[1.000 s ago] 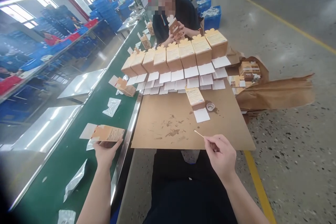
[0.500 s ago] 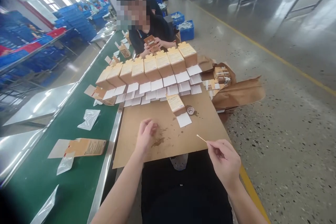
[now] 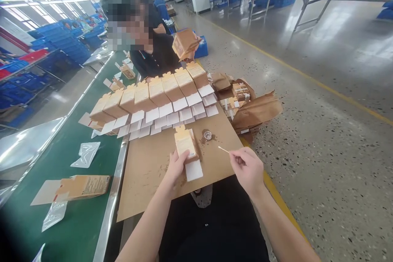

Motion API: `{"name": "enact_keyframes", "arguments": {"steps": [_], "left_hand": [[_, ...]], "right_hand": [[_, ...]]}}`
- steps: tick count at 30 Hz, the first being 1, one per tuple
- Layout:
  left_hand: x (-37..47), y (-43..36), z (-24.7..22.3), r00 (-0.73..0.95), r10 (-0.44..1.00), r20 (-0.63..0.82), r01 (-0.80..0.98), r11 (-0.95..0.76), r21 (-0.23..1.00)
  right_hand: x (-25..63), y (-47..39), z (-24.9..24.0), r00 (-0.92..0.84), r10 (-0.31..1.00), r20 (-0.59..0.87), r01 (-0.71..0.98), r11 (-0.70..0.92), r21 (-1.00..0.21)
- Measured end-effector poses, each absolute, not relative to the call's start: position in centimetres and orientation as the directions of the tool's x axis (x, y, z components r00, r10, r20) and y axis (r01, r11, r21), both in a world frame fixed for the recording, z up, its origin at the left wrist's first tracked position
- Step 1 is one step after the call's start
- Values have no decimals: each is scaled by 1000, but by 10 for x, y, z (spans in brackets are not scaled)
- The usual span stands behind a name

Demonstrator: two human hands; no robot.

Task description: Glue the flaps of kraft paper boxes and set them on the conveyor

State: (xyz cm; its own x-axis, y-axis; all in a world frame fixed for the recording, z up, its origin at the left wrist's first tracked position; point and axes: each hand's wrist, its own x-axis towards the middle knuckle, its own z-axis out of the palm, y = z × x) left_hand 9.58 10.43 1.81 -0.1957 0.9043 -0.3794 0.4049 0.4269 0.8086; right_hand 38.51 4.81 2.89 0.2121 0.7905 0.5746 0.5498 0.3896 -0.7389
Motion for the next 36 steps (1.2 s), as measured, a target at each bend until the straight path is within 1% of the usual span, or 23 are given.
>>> {"name": "enact_keyframes", "arguments": {"steps": [1, 3, 5, 7, 10, 13, 16, 19, 21, 23, 26, 28, 31, 36], "left_hand": [[88, 85, 18, -190, 906, -377, 319, 421, 849], [69, 51, 19, -197, 896, -397, 54, 414, 908], [49, 27, 21, -218, 868, -446, -206, 406, 890], [28, 13, 26, -243, 842, -482, -339, 392, 855], [5, 6, 35, -281, 836, -472, -418, 336, 844], [-6, 5, 39, -313, 839, -445, -426, 295, 856], [-4, 9, 36, -361, 839, -407, -403, 254, 879], [3, 18, 29, -423, 848, -319, -311, 195, 930], [6, 26, 24, -438, 857, -271, -239, 179, 954], [7, 33, 18, -446, 860, -249, -188, 182, 965], [8, 37, 12, -491, 832, -257, -155, 206, 966], [11, 36, 11, -515, 813, -271, -140, 233, 962], [16, 34, 15, -518, 814, -263, -105, 245, 964], [24, 34, 27, -531, 814, -236, -64, 239, 969]], "right_hand": [[382, 61, 28, 187, 801, 569, 552, 393, -735], [375, 87, 25, 127, 824, 552, 575, 392, -718], [371, 112, 23, 48, 857, 514, 612, 381, -693], [369, 134, 21, -41, 888, 457, 654, 370, -660], [368, 158, 18, -143, 914, 380, 712, 362, -602], [368, 172, 18, -187, 929, 320, 758, 344, -554], [372, 177, 21, -208, 936, 283, 771, 335, -542], [378, 166, 26, -180, 921, 345, 729, 360, -582], [376, 146, 27, -126, 900, 417, 675, 386, -629], [362, 117, 23, -93, 888, 450, 591, 413, -693], [321, 69, 9, -159, 892, 423, 425, 448, -786], [291, 45, -3, -209, 885, 415, 355, 464, -811], [258, 27, -19, -245, 876, 416, 331, 479, -813], [243, 28, -32, -266, 850, 454, 384, 526, -759]]}}
